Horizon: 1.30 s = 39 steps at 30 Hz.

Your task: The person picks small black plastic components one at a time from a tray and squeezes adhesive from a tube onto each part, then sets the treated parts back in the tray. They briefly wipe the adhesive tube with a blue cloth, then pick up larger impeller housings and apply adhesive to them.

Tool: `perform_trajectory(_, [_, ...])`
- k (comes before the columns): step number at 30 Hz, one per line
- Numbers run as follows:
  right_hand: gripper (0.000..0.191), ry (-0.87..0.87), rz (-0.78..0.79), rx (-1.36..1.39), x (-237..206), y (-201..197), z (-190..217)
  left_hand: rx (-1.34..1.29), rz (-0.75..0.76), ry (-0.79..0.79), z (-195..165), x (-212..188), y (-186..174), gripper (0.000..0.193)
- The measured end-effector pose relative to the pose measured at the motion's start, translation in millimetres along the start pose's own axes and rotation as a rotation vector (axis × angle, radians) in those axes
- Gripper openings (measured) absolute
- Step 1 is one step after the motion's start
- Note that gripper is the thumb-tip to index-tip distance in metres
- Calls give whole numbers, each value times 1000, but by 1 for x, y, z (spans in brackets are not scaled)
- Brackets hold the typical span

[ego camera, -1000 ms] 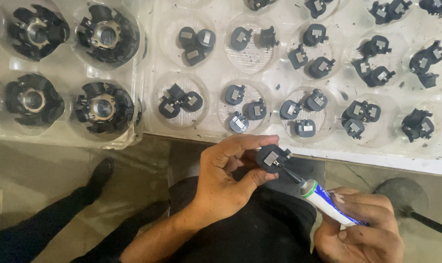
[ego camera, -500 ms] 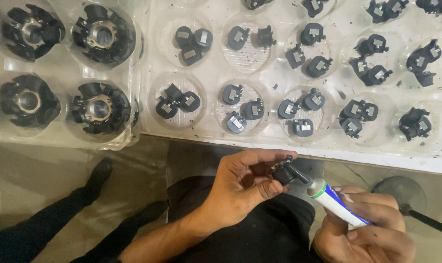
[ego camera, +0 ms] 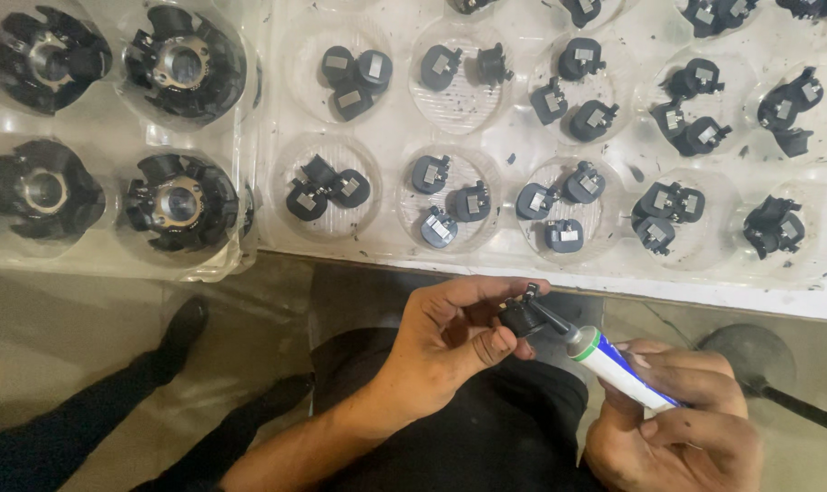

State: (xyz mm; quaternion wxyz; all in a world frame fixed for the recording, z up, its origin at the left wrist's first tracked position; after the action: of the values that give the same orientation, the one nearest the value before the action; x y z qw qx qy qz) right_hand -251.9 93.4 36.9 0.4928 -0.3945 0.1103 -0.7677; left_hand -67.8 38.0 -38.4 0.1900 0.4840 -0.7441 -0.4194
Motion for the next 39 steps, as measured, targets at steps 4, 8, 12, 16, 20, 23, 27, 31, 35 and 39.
perform_trajectory(4, [44,11,25,35,0,-1,-2,-44,24,19,0,0,-1,44])
perform_trajectory(8, [43,42,8,64,0,-2,-1,-131,44,24,2,-1,-2,43])
perform_trajectory(12, [44,38,14,21,-1,-3,-4,-212,78,56,-2,2,2,41])
perform_trajectory(16, [43,61,-103,178,-10,-4,-18,55,31,87,-27,7,5,39])
perform_trajectory(20, [45,79,-172,326,-18,-11,-29,673,-44,307,-87,34,1,42])
perform_trajectory(23, [46,56,-148,349,-17,-11,-31,1057,14,375,-133,80,-2,39])
perform_trajectory(27, [44,51,-167,290,-16,-7,-28,1646,88,351,-163,133,-4,40])
perform_trajectory(31, [44,101,-112,216,-17,-7,-24,1979,364,613,-158,160,-3,37])
perform_trajectory(35, [44,102,-99,239,-16,-7,-21,2047,438,456,-142,184,-20,40])
perform_trajectory(39, [43,98,-101,242,-15,-7,-22,2095,391,346,-137,192,-24,41])
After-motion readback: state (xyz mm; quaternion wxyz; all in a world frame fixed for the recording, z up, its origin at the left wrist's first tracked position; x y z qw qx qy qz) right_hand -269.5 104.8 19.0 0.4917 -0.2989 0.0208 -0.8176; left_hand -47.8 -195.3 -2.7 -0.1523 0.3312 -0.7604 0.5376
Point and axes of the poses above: each hand's wrist, its own x-axis towards the middle knuckle, its own y-axis out of the palm, z = x × y, the point moved 5 cm from there along x, towards the middle knuckle, and after that the axes turned 5 degrees about -x, right-handed, at the moved point
